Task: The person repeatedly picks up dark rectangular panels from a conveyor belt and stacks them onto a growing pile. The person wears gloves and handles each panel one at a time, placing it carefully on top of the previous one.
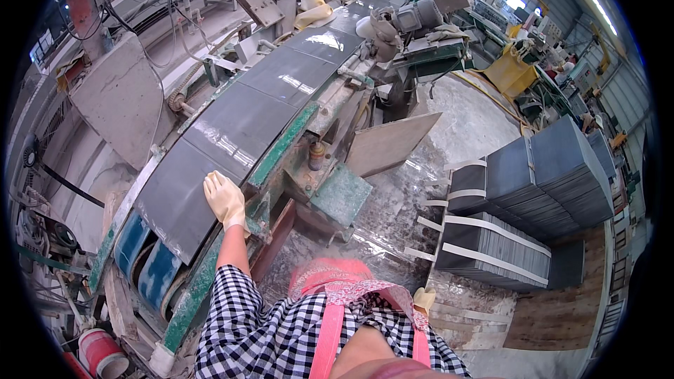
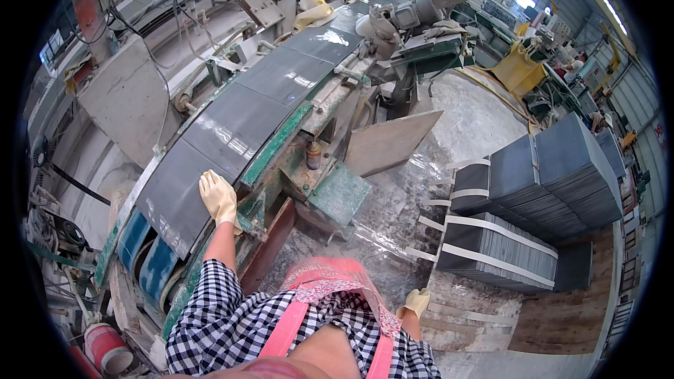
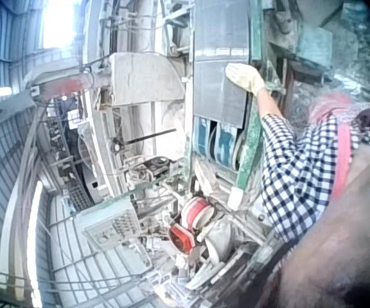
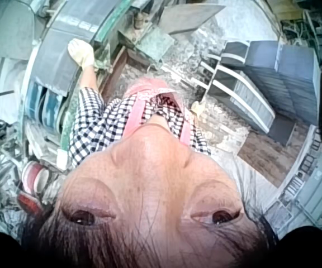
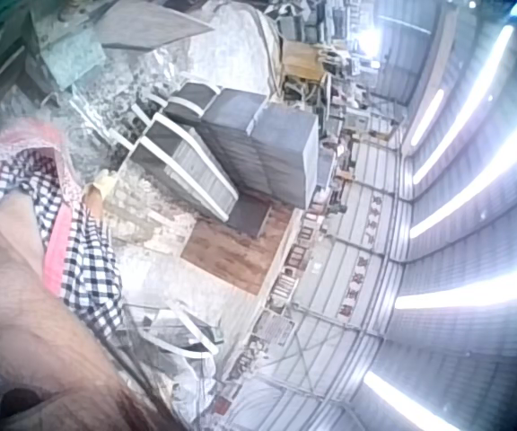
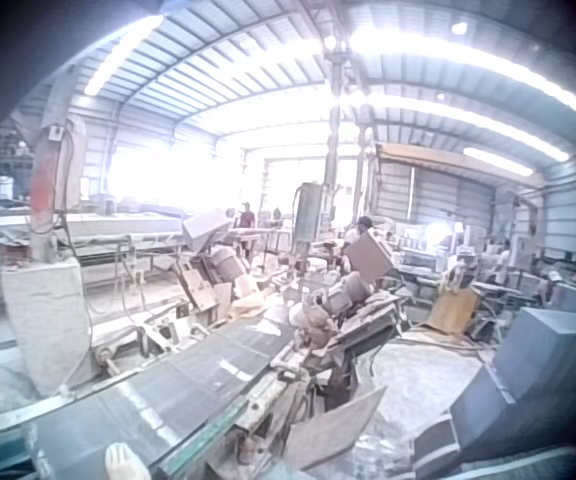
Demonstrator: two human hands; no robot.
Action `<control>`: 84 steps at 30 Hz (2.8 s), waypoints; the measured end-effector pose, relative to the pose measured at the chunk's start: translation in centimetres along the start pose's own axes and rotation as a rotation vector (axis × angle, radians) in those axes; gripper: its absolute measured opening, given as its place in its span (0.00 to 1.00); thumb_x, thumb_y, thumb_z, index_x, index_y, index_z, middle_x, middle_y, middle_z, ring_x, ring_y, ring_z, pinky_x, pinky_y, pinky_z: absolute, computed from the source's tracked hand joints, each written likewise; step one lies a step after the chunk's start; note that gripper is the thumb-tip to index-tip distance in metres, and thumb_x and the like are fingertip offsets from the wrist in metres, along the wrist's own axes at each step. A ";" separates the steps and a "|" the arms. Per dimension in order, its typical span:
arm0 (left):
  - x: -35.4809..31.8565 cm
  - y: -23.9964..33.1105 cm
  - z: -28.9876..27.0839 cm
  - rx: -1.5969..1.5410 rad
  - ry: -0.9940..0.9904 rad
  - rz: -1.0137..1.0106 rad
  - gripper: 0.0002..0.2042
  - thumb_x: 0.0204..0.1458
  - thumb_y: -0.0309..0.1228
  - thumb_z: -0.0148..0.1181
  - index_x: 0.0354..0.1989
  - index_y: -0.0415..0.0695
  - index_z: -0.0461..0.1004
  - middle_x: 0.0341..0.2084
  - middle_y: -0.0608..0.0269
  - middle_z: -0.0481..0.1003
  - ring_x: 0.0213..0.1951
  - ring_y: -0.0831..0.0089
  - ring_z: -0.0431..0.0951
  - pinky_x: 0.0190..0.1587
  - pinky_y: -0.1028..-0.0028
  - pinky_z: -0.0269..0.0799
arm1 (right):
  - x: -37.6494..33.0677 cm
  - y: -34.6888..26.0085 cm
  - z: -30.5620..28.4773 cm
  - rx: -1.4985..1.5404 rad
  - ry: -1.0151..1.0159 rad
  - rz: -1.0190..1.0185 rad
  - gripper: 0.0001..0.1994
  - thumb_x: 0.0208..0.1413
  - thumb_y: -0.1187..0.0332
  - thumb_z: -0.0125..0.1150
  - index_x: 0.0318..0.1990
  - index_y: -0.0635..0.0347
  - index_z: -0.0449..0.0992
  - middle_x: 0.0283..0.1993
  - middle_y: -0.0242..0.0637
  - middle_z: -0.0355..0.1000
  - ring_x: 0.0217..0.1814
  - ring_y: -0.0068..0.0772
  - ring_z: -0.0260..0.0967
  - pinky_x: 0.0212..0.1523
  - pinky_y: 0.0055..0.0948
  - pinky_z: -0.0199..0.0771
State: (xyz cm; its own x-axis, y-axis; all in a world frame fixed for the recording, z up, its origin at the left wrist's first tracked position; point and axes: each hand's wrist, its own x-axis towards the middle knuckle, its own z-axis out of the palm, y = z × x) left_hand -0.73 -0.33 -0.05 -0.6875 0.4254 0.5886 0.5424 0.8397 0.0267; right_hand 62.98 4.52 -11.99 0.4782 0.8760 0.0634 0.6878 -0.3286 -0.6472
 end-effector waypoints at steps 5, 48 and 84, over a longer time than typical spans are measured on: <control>0.2 0.1 -0.1 -0.006 -0.001 -0.002 0.17 0.59 0.31 0.48 0.51 0.32 0.71 0.50 0.50 0.74 0.56 0.59 0.70 0.64 0.64 0.60 | 0.2 1.4 0.8 -0.008 0.044 -0.053 0.13 0.43 0.68 0.52 0.26 0.74 0.72 0.26 0.64 0.70 0.31 0.64 0.69 0.36 0.53 0.66; -0.5 0.0 0.0 0.028 -0.082 0.011 0.20 0.58 0.31 0.49 0.53 0.29 0.70 0.51 0.46 0.74 0.59 0.54 0.69 0.66 0.62 0.58 | -2.9 5.1 4.0 0.031 -0.063 0.055 0.10 0.40 0.69 0.53 0.16 0.65 0.62 0.15 0.45 0.54 0.19 0.43 0.52 0.26 0.47 0.56; -0.4 0.0 0.5 0.051 -0.207 -0.092 0.21 0.58 0.28 0.43 0.58 0.28 0.65 0.58 0.42 0.68 0.63 0.53 0.66 0.69 0.62 0.54 | -0.4 -8.2 7.7 -0.004 -0.344 0.054 0.13 0.50 0.71 0.54 0.40 0.73 0.73 0.34 0.55 0.74 0.38 0.52 0.73 0.43 0.43 0.71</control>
State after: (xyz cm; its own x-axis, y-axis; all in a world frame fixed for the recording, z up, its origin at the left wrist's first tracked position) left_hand -0.71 -0.33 -0.74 -0.8198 0.4022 0.4076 0.4517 0.8917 0.0285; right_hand 52.96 9.59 -12.55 0.3020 0.9248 -0.2314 0.6694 -0.3785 -0.6393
